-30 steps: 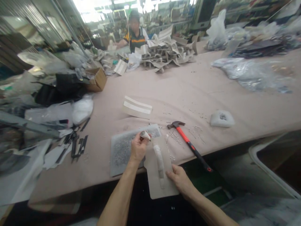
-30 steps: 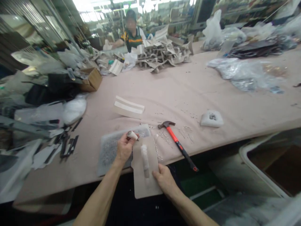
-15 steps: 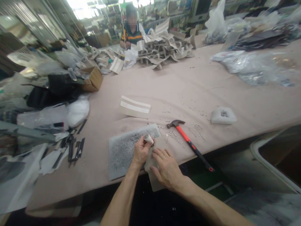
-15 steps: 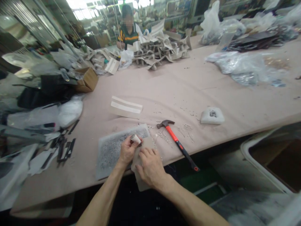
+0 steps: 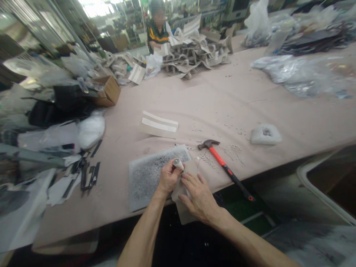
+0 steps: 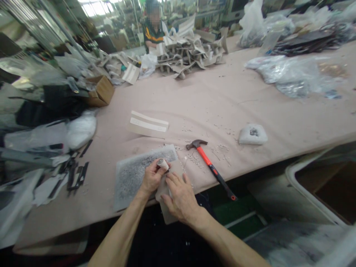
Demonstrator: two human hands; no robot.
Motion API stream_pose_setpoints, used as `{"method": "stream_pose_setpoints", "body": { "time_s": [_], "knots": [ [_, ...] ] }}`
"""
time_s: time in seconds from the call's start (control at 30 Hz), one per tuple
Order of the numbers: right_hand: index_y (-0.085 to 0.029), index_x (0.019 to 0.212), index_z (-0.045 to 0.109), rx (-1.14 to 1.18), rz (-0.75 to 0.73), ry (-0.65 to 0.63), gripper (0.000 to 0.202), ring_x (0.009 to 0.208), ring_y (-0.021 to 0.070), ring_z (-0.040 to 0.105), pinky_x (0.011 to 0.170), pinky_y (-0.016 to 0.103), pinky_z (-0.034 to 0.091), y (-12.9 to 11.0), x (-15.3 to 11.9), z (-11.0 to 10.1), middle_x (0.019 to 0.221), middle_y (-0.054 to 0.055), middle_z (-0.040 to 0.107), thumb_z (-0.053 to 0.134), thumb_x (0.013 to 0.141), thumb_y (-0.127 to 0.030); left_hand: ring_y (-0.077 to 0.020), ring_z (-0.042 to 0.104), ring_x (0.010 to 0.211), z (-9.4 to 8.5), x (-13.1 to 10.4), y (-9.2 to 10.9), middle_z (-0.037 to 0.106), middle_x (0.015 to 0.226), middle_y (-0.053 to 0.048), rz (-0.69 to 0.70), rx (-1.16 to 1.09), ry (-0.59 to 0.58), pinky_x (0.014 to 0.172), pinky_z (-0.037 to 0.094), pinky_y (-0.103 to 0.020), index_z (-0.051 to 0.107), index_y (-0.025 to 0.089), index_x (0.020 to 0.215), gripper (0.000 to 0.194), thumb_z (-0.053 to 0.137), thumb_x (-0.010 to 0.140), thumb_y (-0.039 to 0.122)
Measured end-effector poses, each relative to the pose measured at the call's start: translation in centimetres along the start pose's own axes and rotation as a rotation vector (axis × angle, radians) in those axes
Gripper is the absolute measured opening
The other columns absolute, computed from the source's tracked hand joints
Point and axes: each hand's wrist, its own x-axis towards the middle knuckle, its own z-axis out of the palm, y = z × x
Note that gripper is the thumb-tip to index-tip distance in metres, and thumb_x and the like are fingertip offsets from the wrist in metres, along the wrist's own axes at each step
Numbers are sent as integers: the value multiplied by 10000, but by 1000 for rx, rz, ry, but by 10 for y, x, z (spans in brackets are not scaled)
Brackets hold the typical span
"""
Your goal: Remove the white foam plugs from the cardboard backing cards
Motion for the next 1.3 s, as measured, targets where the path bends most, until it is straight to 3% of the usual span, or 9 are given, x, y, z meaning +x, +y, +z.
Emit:
{"method": "stream_pose_setpoints", "body": {
  "time_s": [0.13,0.27,0.4,0.63,0.73,0.83,1.03,1.2,1.3],
  "knots": [
    [-148,1339,557,105,-10,150,439,1292,287,543,1121,517,406,19,-1,-7,1384,153,598,532,957,-364,-196,688,835,-3,3,3,751,915,-44,33,45,-52,798,531,-299,665,187,1009,195,645,845,290],
    [-99,1293,558,-146,237,366,418,1230,325,547,1053,475,448,62,-4,-35,1313,209,597,552,944,-329,-179,639,828,-7,7,7,708,886,-29,95,150,-152,791,494,-276,663,185,943,128,592,853,240],
    [-89,1096,601,-374,556,120,266,1030,337,587,888,458,478,98,-8,-68,1098,213,619,602,887,-254,-180,619,829,-6,4,8,687,873,-24,143,242,-156,788,468,-270,660,185,975,149,564,869,227],
    [-208,816,454,590,854,-153,57,525,111,425,501,254,408,77,-5,-105,704,-18,500,480,866,-218,-168,595,761,0,-6,4,659,822,-12,167,246,-102,742,448,-259,658,194,971,140,548,894,236],
    [-232,816,406,652,719,-11,194,459,103,355,431,234,322,49,-9,-114,640,-52,428,390,949,-374,-163,583,748,0,-7,2,650,814,-8,169,247,-98,726,441,-256,652,195,971,138,542,900,238],
    [-229,774,411,269,360,186,337,512,123,406,489,248,301,30,-15,-119,612,-32,434,354,978,-491,-164,584,757,0,-7,-1,649,821,-8,176,263,-96,731,441,-259,645,198,999,151,533,912,246],
    [-222,736,429,-337,-23,89,276,421,107,247,480,293,111,9,-9,-147,512,-39,399,414,981,-349,-153,561,687,0,-7,-3,617,746,5,204,302,-85,677,426,-254,638,197,931,113,538,913,248],
    [-218,800,440,-178,-53,581,284,445,111,394,475,250,263,-13,-2,-164,547,-41,448,393,1028,-382,-176,609,775,-1,-6,-4,668,835,-21,207,282,-88,744,460,-274,653,200,1020,167,538,922,272],
    [-219,794,443,-210,-31,493,300,454,121,384,482,270,242,-4,-10,-146,555,-24,464,363,1026,-392,-173,607,757,-1,-6,-4,666,820,-18,190,282,-88,730,457,-270,659,198,1016,167,546,906,256]
  ]
}}
